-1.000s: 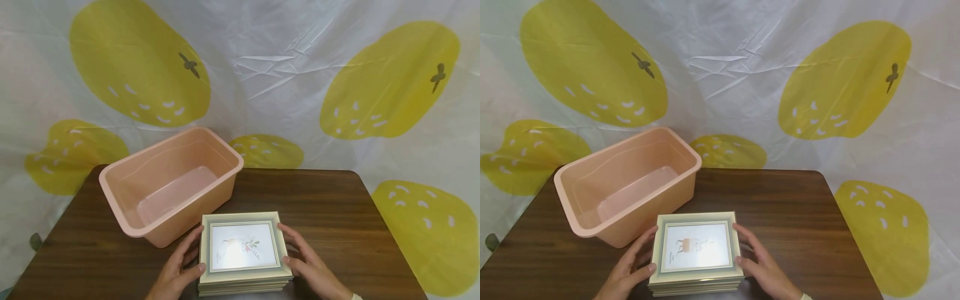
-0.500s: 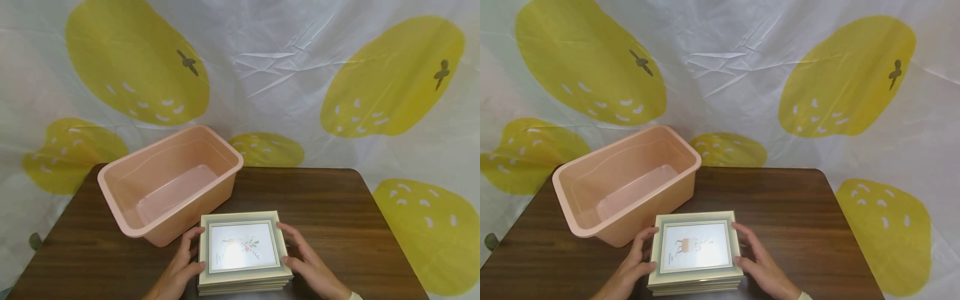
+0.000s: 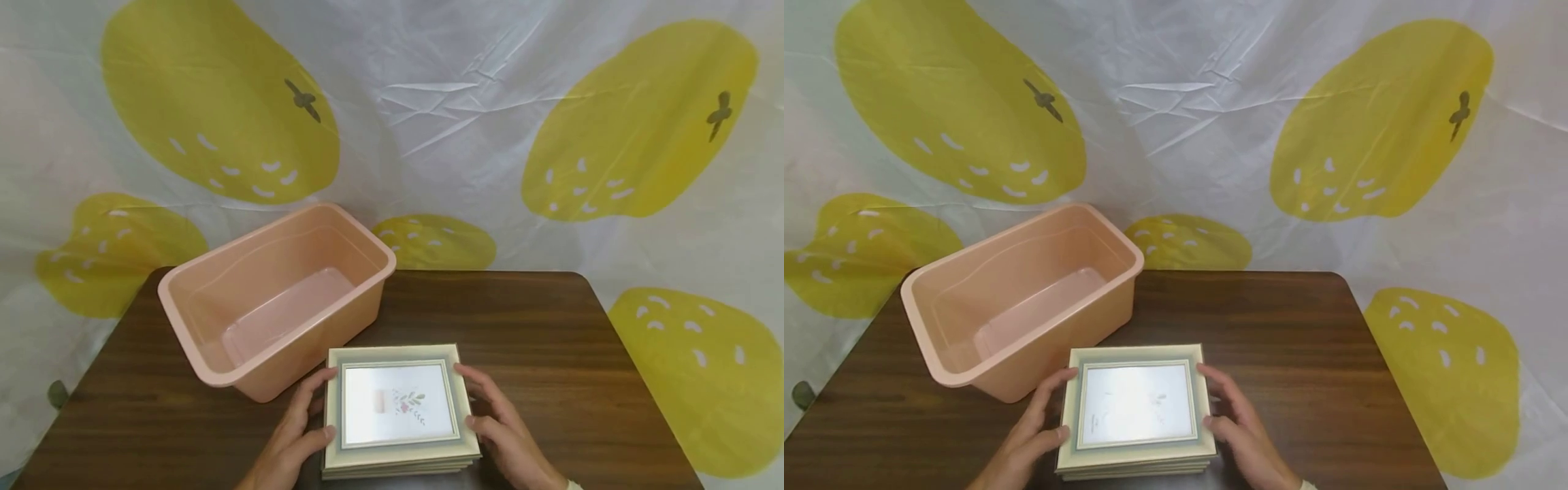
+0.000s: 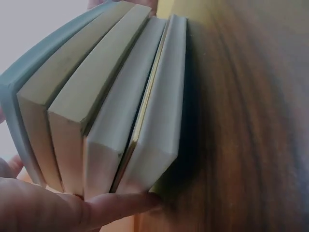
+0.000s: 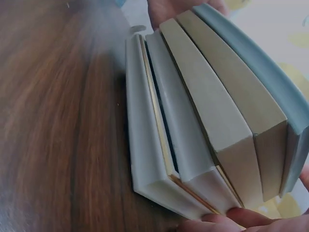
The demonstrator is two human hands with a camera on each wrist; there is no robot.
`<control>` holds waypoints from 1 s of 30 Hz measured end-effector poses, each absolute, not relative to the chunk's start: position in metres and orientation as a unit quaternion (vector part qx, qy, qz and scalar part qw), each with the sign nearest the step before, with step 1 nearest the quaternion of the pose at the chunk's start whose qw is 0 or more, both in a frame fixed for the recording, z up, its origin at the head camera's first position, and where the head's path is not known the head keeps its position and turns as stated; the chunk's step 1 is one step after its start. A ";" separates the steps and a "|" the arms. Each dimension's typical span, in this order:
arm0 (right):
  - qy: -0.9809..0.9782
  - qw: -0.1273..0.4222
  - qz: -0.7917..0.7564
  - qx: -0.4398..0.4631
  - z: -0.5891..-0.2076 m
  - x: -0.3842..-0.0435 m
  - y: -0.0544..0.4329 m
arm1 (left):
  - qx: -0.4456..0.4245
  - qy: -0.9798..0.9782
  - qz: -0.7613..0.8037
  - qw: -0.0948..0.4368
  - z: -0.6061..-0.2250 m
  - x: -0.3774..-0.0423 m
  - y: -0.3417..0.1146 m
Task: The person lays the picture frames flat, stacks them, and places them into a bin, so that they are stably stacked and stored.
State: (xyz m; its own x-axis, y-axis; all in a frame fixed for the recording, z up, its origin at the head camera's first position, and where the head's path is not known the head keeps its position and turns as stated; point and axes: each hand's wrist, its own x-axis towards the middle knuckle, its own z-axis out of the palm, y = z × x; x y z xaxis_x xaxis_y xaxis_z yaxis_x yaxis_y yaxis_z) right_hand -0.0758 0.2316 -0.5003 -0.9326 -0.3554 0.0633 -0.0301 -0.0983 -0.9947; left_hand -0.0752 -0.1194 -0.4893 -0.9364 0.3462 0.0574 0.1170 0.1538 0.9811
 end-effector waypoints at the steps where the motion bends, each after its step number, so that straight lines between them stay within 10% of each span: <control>1: 0.652 0.110 -0.735 -0.154 -0.501 -0.076 0.232 | 0.158 0.755 0.631 0.087 -0.488 -0.075 -0.119; 30: 0.641 0.065 -0.722 -0.253 -0.455 -0.082 0.249 | 0.254 0.727 0.637 0.027 -0.449 -0.072 -0.117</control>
